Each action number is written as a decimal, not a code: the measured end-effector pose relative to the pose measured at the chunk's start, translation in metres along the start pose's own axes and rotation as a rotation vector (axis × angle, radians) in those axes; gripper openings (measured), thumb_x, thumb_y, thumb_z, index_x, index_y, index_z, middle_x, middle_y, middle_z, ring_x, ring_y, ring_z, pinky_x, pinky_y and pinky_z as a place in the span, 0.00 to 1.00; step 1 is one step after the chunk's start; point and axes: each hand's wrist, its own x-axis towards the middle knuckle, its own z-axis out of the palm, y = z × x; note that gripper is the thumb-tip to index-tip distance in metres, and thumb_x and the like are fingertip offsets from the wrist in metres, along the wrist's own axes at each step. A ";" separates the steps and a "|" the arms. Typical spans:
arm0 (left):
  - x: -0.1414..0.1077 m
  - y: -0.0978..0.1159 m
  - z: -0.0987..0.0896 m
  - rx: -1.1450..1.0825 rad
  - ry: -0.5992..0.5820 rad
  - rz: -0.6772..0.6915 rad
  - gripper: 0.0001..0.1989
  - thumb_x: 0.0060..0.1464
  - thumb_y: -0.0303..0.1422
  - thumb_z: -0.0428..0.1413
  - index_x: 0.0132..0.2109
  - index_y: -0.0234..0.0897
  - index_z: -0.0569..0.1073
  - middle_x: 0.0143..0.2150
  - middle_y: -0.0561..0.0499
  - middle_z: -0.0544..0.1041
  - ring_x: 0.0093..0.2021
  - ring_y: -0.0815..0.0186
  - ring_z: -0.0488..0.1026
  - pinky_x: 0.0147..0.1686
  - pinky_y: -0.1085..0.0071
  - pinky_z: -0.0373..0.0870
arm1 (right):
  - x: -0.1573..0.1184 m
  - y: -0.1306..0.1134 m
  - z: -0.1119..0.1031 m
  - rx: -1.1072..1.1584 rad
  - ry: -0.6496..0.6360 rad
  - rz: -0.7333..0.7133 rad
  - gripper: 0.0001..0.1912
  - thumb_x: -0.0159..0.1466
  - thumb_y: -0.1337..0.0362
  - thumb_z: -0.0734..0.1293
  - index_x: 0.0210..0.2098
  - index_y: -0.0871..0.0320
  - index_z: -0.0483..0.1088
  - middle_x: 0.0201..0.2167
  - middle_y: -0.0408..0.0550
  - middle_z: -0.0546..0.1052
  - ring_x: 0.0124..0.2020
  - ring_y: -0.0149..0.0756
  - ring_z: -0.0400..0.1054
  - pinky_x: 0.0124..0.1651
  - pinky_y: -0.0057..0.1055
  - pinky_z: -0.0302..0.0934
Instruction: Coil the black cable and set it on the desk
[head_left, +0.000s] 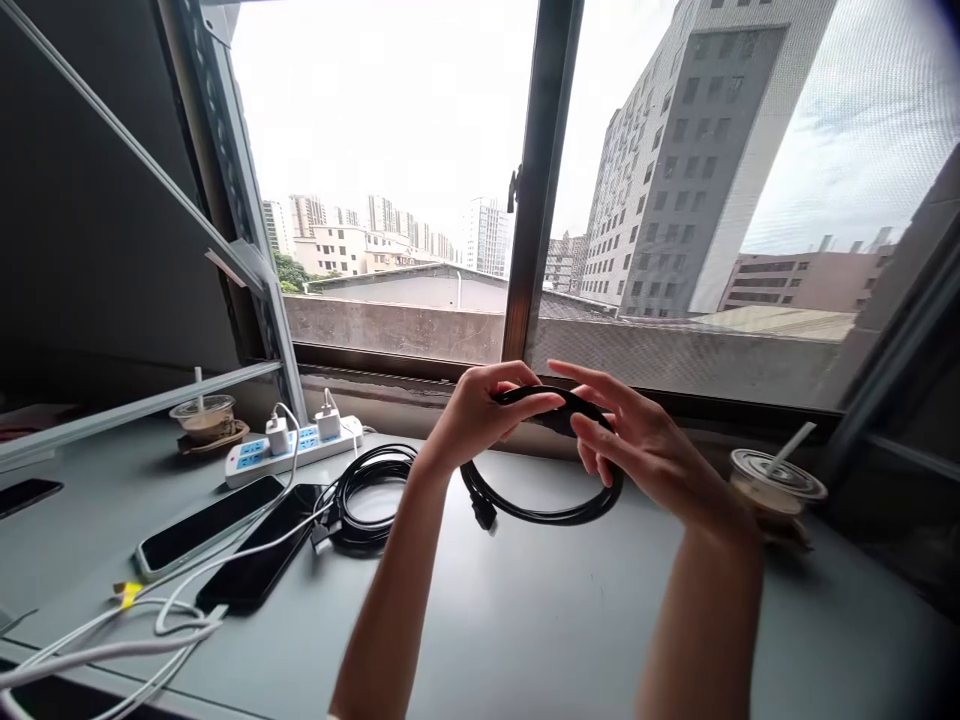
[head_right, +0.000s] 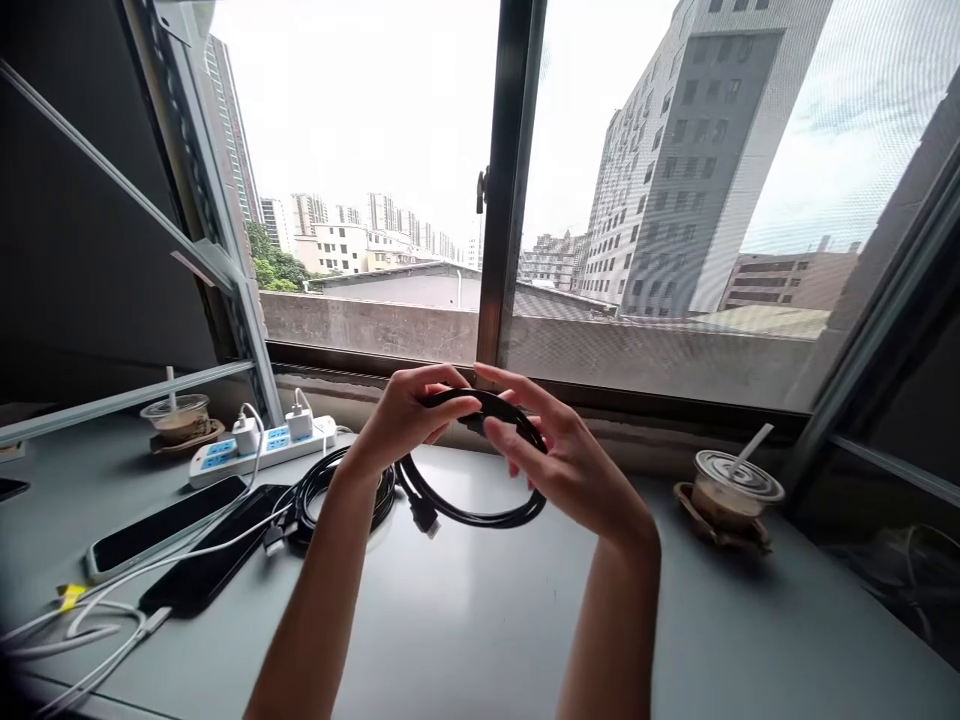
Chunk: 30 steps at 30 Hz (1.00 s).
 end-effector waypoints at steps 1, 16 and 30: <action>0.001 -0.001 -0.001 0.007 0.036 0.014 0.12 0.48 0.40 0.59 0.28 0.35 0.72 0.12 0.60 0.57 0.13 0.78 0.53 0.14 0.79 0.49 | 0.000 -0.003 0.003 -0.056 0.011 -0.031 0.27 0.58 0.57 0.67 0.57 0.47 0.61 0.37 0.45 0.71 0.22 0.24 0.61 0.19 0.21 0.57; -0.001 0.004 -0.001 -0.141 0.028 -0.116 0.18 0.52 0.45 0.55 0.30 0.33 0.76 0.12 0.60 0.56 0.14 0.80 0.50 0.13 0.79 0.44 | 0.011 -0.002 0.018 -0.507 0.404 -0.271 0.11 0.58 0.60 0.68 0.42 0.48 0.74 0.38 0.43 0.74 0.32 0.32 0.69 0.24 0.25 0.57; -0.001 0.008 0.003 -0.166 -0.053 -0.190 0.19 0.46 0.42 0.61 0.42 0.36 0.71 0.19 0.59 0.66 0.21 0.74 0.68 0.25 0.78 0.67 | 0.016 0.012 0.002 -0.294 0.741 -0.201 0.07 0.58 0.61 0.67 0.37 0.54 0.70 0.36 0.43 0.74 0.33 0.31 0.67 0.31 0.26 0.62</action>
